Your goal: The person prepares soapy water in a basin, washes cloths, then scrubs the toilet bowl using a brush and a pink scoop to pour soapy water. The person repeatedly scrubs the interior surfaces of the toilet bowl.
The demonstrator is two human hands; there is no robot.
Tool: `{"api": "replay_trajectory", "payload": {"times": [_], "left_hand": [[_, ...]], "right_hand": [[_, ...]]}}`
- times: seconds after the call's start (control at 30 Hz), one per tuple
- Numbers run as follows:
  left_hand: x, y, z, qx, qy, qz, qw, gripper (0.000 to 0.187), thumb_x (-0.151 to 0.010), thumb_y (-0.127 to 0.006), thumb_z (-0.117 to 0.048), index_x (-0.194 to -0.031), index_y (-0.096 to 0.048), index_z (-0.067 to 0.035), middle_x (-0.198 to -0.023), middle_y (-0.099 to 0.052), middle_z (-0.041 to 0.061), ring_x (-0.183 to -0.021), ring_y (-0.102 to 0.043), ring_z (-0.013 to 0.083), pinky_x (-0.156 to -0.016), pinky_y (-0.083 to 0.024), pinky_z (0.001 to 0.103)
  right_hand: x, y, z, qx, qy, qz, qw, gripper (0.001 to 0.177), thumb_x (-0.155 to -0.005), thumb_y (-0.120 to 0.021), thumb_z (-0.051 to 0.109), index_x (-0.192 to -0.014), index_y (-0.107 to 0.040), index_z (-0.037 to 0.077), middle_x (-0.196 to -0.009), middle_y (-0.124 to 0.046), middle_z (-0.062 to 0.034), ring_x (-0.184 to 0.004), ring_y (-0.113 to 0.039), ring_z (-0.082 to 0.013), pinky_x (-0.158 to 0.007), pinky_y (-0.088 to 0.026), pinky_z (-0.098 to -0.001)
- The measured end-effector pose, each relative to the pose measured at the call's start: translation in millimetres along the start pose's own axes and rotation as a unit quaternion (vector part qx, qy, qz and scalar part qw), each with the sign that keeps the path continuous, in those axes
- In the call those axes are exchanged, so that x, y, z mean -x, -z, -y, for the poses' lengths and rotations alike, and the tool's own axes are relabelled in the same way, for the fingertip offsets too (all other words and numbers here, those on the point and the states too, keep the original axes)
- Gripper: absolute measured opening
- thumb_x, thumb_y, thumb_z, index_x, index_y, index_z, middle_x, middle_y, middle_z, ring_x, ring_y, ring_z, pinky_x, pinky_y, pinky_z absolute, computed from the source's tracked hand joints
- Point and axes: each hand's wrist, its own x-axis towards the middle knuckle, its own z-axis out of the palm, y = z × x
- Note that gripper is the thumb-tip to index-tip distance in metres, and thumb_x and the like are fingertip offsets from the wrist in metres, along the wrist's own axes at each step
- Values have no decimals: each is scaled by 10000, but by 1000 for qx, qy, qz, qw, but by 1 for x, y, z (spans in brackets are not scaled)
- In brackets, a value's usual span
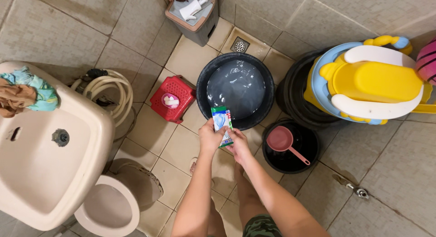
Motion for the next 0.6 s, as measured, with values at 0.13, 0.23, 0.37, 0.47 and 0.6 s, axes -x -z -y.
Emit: {"api": "replay_trajectory", "payload": {"times": [0.13,0.23,0.37,0.47,0.6], "left_hand": [[-9,-2,-1,-22,-2,-9,1000,266,-737,-840,-86,-988,-760,-50,-845,-791,101,-738,-765,175,-727,-588,321],[-17,-4,-1,-7,2,-18,1000,261,-736,-841,-99,-985,-777,-60,-841,-798,90,-730,-761,160,-718,-588,316],[-29,-7,1,-2,47,-46,998,203,-791,-849,-161,-958,-798,-58,-816,-801,89,-693,-741,145,-691,-576,311],[-41,-10,11,4,60,-51,997,175,-851,-826,-189,-955,-801,-51,-813,-799,93,-690,-732,139,-682,-571,307],[-58,-15,29,80,46,-9,996,138,-859,-788,-112,-969,-784,-29,-861,-804,89,-732,-701,131,-692,-567,306]], "right_hand": [[-5,0,-4,-44,-1,17,999,174,-990,-679,321,-1074,-645,173,-971,-680,40,-899,-638,-100,-838,-513,-337],[-7,-5,-5,-57,-5,13,998,172,-976,-669,303,-1095,-659,179,-974,-691,40,-901,-649,-96,-844,-530,-330],[-14,-13,-2,-88,8,14,996,184,-960,-689,279,-1107,-665,171,-991,-698,31,-911,-653,-115,-829,-526,-338],[-19,-18,0,-81,0,-4,997,193,-960,-689,285,-1118,-647,183,-1013,-696,35,-930,-652,-126,-812,-514,-354],[-23,-23,-3,-66,-5,-5,998,214,-971,-683,307,-1140,-635,184,-1036,-689,36,-950,-642,-129,-808,-509,-378]]}}
